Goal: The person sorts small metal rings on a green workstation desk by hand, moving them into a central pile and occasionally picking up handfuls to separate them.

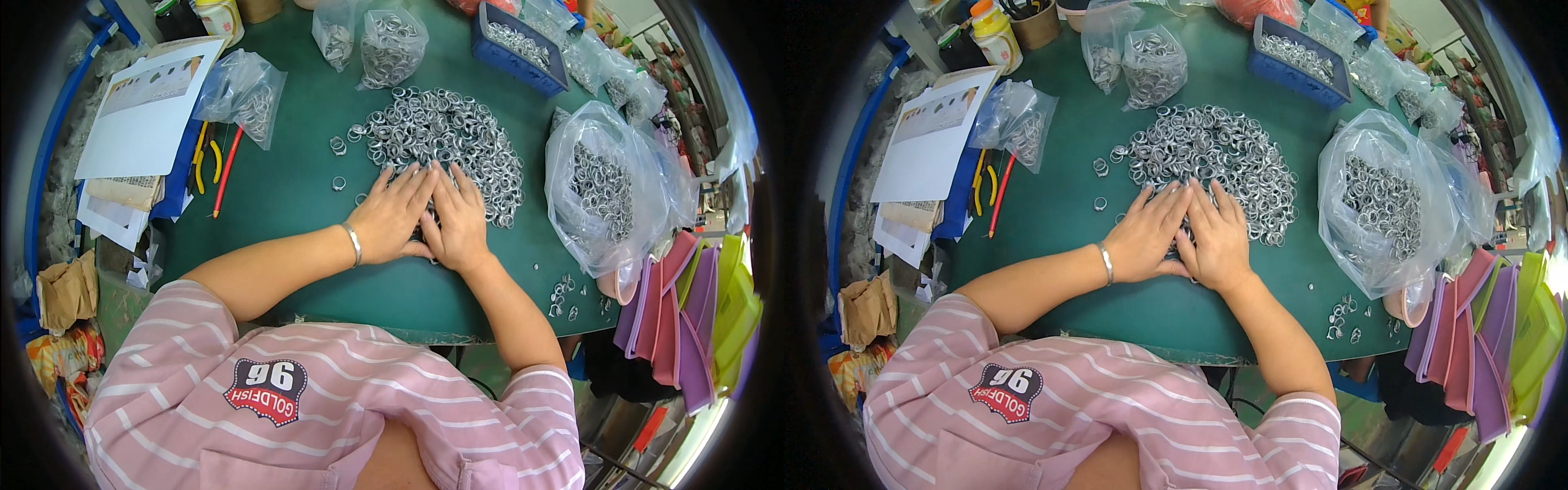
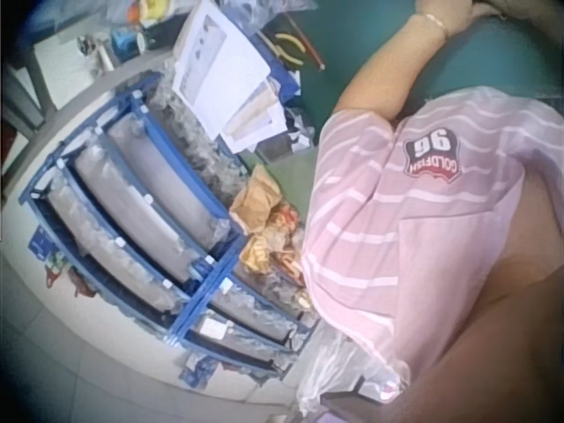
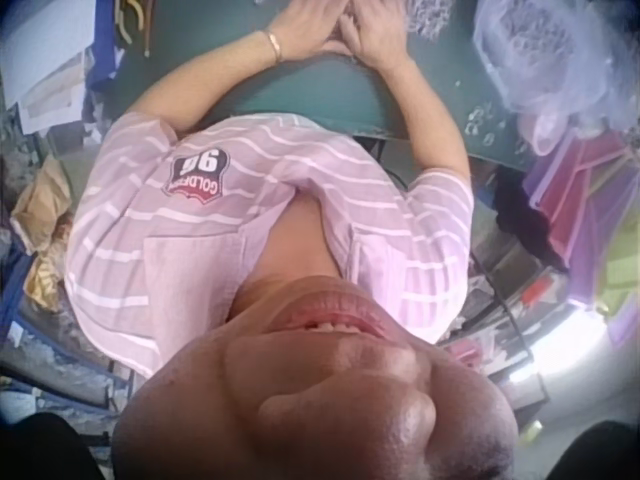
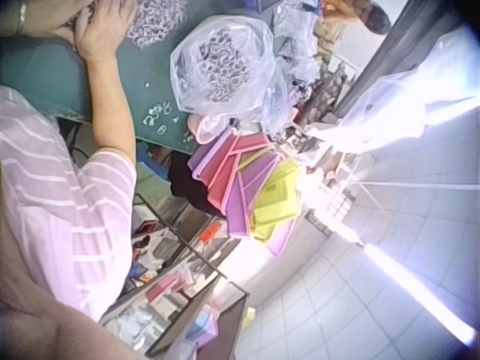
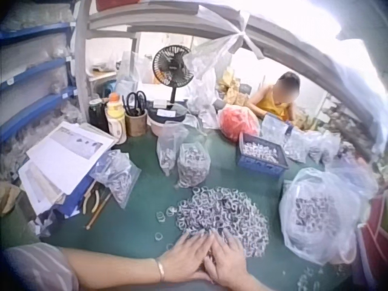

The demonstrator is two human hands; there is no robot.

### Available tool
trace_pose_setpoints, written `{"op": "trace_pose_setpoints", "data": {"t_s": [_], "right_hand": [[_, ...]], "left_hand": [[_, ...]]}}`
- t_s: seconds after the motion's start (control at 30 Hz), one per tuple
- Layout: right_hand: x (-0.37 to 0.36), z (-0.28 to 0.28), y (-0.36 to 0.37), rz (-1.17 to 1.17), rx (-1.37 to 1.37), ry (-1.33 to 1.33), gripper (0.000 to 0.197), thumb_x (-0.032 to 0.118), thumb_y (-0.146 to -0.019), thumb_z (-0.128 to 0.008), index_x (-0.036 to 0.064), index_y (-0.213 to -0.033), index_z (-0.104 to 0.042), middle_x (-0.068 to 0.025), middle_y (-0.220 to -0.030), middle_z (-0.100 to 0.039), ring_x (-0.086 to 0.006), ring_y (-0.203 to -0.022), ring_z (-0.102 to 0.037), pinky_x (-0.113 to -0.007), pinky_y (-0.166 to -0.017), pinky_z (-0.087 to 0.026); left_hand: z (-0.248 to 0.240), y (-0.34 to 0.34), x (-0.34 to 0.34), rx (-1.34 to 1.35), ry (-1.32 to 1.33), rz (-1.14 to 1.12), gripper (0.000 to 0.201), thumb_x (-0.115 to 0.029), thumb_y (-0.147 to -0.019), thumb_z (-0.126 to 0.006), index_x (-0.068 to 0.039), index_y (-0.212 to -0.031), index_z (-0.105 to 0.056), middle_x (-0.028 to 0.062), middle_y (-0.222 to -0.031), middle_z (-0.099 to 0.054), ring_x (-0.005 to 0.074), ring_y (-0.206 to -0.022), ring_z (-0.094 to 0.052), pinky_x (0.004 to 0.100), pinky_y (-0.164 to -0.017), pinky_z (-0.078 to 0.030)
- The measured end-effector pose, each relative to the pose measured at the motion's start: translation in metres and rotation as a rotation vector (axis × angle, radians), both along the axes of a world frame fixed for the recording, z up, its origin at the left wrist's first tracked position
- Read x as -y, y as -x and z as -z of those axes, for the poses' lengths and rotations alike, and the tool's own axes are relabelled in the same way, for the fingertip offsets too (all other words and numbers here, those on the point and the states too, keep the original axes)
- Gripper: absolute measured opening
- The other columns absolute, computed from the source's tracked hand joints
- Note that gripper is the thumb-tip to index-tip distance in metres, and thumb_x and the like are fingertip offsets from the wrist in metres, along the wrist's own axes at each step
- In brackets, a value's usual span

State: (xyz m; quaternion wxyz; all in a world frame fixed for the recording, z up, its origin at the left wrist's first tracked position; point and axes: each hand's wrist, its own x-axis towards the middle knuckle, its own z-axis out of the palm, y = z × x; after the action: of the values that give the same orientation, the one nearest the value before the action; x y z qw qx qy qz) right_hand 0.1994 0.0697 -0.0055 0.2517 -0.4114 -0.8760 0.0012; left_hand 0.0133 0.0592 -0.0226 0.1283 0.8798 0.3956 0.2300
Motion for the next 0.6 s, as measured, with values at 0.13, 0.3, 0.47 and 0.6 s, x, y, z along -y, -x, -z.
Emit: {"op": "trace_pose_setpoints", "data": {"t_s": [0.13,0.3,0.47,0.6], "right_hand": [[-0.023,-0.002,-0.007,0.007,0.084,0.032,0.062,0.033,-0.088,-0.06,-0.0002,-0.139,-0.049,-0.0168,-0.146,-0.05,-0.042,-0.133,-0.045,-0.056,-0.109,-0.034],[-0.048,-0.005,-0.017,-0.046,0.168,0.009,0.065,0.039,-0.09,-0.058,-0.0006,-0.14,-0.048,-0.0167,-0.146,-0.049,-0.04,-0.136,-0.042,-0.055,-0.111,-0.031],[-0.067,-0.002,-0.021,0.016,0.196,0.006,0.059,0.043,-0.096,-0.05,0.0044,-0.141,-0.05,-0.0149,-0.15,-0.046,-0.0378,-0.138,-0.04,-0.054,-0.112,-0.03],[-0.06,0.004,-0.009,0.149,0.204,0.064,0.065,0.048,-0.097,-0.048,0.0028,-0.143,-0.048,-0.0159,-0.155,-0.037,-0.0368,-0.142,-0.034,-0.054,-0.115,-0.025]], "left_hand": [[-0.003,-0.01,-0.022,0.004,0.059,-0.039,0.125,-0.059,-0.07,-0.079,0.007,-0.152,-0.013,0.0293,-0.154,-0.029,0.0437,-0.145,-0.027,0.0625,-0.114,-0.021],[-0.005,-0.013,-0.045,-0.043,0.068,-0.064,0.127,-0.063,-0.07,-0.077,0.007,-0.152,-0.01,0.0245,-0.156,-0.03,0.0404,-0.145,-0.027,0.0658,-0.113,-0.016],[-0.011,-0.019,-0.063,-0.074,0.121,-0.079,0.127,-0.069,-0.07,-0.073,0.006,-0.153,-0.013,0.0225,-0.157,-0.03,0.0373,-0.147,-0.025,0.0616,-0.116,-0.015],[-0.014,-0.013,-0.06,-0.137,0.114,-0.052,0.123,-0.07,-0.072,-0.07,0.003,-0.154,-0.015,0.0216,-0.158,-0.028,0.0359,-0.148,-0.023,0.0585,-0.117,-0.014]]}}
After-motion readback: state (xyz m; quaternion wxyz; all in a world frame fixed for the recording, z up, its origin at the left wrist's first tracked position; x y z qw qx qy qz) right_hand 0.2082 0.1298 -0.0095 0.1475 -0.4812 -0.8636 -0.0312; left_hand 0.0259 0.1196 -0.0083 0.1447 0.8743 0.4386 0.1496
